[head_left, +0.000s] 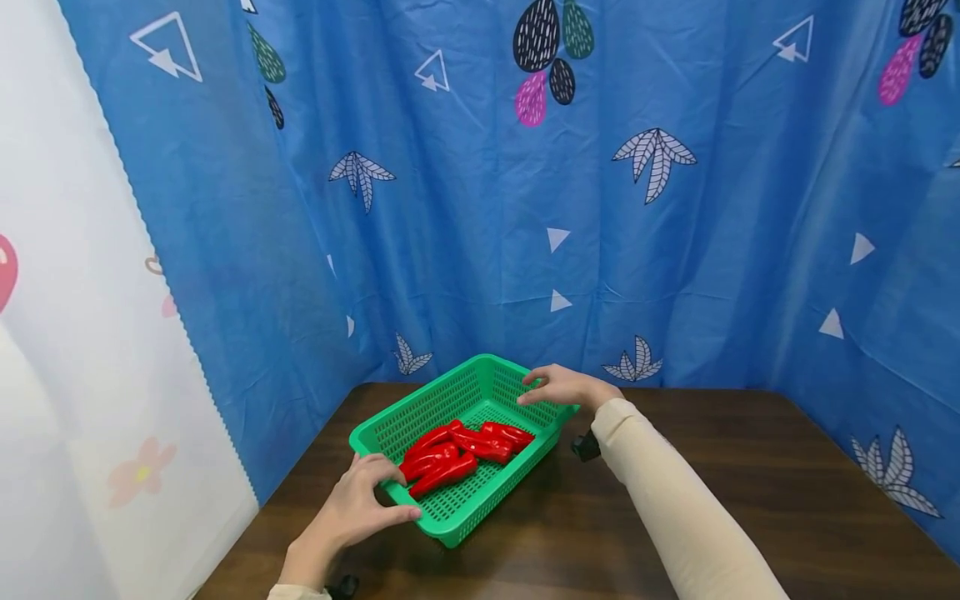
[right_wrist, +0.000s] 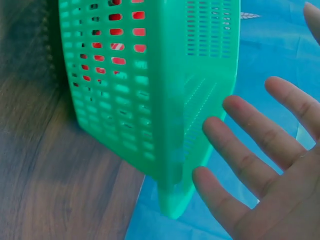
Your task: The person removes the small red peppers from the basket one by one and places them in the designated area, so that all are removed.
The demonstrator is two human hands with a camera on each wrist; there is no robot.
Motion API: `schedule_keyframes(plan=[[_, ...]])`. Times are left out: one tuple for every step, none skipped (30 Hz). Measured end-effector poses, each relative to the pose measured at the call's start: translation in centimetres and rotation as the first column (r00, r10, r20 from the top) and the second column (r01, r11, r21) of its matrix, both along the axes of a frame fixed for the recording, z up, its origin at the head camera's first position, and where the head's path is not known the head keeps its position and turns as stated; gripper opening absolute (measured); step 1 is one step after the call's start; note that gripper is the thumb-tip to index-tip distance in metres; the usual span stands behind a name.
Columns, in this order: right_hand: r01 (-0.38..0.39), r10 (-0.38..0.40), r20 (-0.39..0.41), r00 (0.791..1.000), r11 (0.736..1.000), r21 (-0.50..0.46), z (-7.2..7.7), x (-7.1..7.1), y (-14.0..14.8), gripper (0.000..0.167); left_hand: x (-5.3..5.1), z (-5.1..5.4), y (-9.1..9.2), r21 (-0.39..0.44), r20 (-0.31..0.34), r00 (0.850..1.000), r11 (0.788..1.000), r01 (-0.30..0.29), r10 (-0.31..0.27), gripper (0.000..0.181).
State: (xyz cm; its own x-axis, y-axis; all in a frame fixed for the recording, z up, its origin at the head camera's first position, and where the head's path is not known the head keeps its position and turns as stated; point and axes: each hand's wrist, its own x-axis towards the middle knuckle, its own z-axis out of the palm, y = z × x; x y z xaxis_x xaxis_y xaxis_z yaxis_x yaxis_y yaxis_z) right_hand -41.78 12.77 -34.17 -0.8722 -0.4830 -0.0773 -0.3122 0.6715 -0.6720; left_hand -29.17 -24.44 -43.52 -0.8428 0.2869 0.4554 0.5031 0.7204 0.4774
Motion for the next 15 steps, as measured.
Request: schedule_keyframes(plan=[[-0.006, 0.006, 0.004, 1.000, 1.000, 0.001, 0.0, 0.0, -0.1, 0.061, 0.1, 0.0, 0.0, 0.001, 0.000, 1.000, 1.000, 0.000, 0.000, 0.033], [-0.011, 0.011, 0.011, 1.000, 1.000, -0.002, 0.0, 0.0, -0.2, 0.061, 0.2, 0.0, 0.0, 0.004, 0.002, 1.000, 1.000, 0.000, 0.000, 0.033], [-0.018, 0.018, 0.016, 1.000, 1.000, -0.004, 0.0, -0.1, -0.3, 0.061, 0.4, 0.0, 0.1, 0.008, 0.003, 1.000, 1.000, 0.001, -0.001, 0.034], [-0.021, 0.021, 0.023, 1.000, 1.000, -0.007, 0.1, -0.1, -0.4, 0.061, 0.5, 0.0, 0.1, 0.014, 0.005, 1.000, 1.000, 0.003, -0.004, 0.034], [-0.025, 0.025, 0.029, 0.999, 1.000, -0.010, 0.1, -0.1, -0.5, 0.060, 0.6, -0.1, 0.1, 0.019, 0.004, 1.000, 1.000, 0.006, -0.006, 0.034], [-0.026, 0.026, 0.035, 0.999, 1.000, -0.012, 0.1, -0.1, -0.6, 0.060, 0.7, -0.1, 0.1, 0.021, 0.000, 1.000, 1.000, 0.009, -0.009, 0.035], [-0.030, 0.030, 0.039, 0.999, 0.999, -0.013, 0.1, -0.2, -0.6, 0.059, 0.7, -0.1, 0.1, 0.026, -0.003, 1.000, 1.000, 0.012, -0.011, 0.035], [-0.033, 0.034, 0.043, 0.998, 0.999, -0.016, 0.0, -0.2, -0.7, 0.059, 0.8, -0.2, 0.1, 0.029, -0.009, 1.000, 0.999, 0.014, -0.014, 0.035], [-0.037, 0.037, 0.048, 0.998, 0.999, -0.016, 0.0, -0.3, -0.7, 0.058, 0.8, -0.2, 0.1, 0.033, -0.016, 1.000, 0.999, 0.018, -0.017, 0.035], [-0.039, 0.040, 0.054, 0.998, 0.999, -0.017, -0.1, -0.4, -0.8, 0.058, 0.8, -0.3, 0.1, 0.037, -0.023, 1.000, 0.999, 0.020, -0.019, 0.034], [-0.042, 0.043, 0.059, 0.997, 0.999, -0.019, -0.2, -0.6, -0.9, 0.058, 0.8, -0.3, 0.1, 0.041, -0.031, 0.999, 0.999, 0.022, -0.020, 0.034], [-0.044, 0.046, 0.068, 0.997, 0.999, -0.022, -0.3, -0.7, -1.0, 0.058, 0.8, -0.4, 0.1, 0.045, -0.038, 0.999, 0.999, 0.022, -0.020, 0.034], [-0.050, 0.052, 0.073, 0.996, 0.998, -0.024, -0.4, -0.8, -1.1, 0.059, 0.8, -0.4, 0.1, 0.053, -0.041, 0.999, 0.998, 0.023, -0.020, 0.034], [-0.051, 0.053, 0.079, 0.995, 0.998, -0.028, -0.5, -1.0, -1.3, 0.058, 0.8, -0.5, 0.1, 0.061, -0.045, 0.999, 0.998, 0.025, -0.023, 0.033], [-0.048, 0.051, 0.084, 0.995, 0.998, -0.032, -0.6, -1.1, -1.5, 0.058, 0.8, -0.6, 0.1, 0.071, -0.046, 0.999, 0.997, 0.027, -0.023, 0.033]])
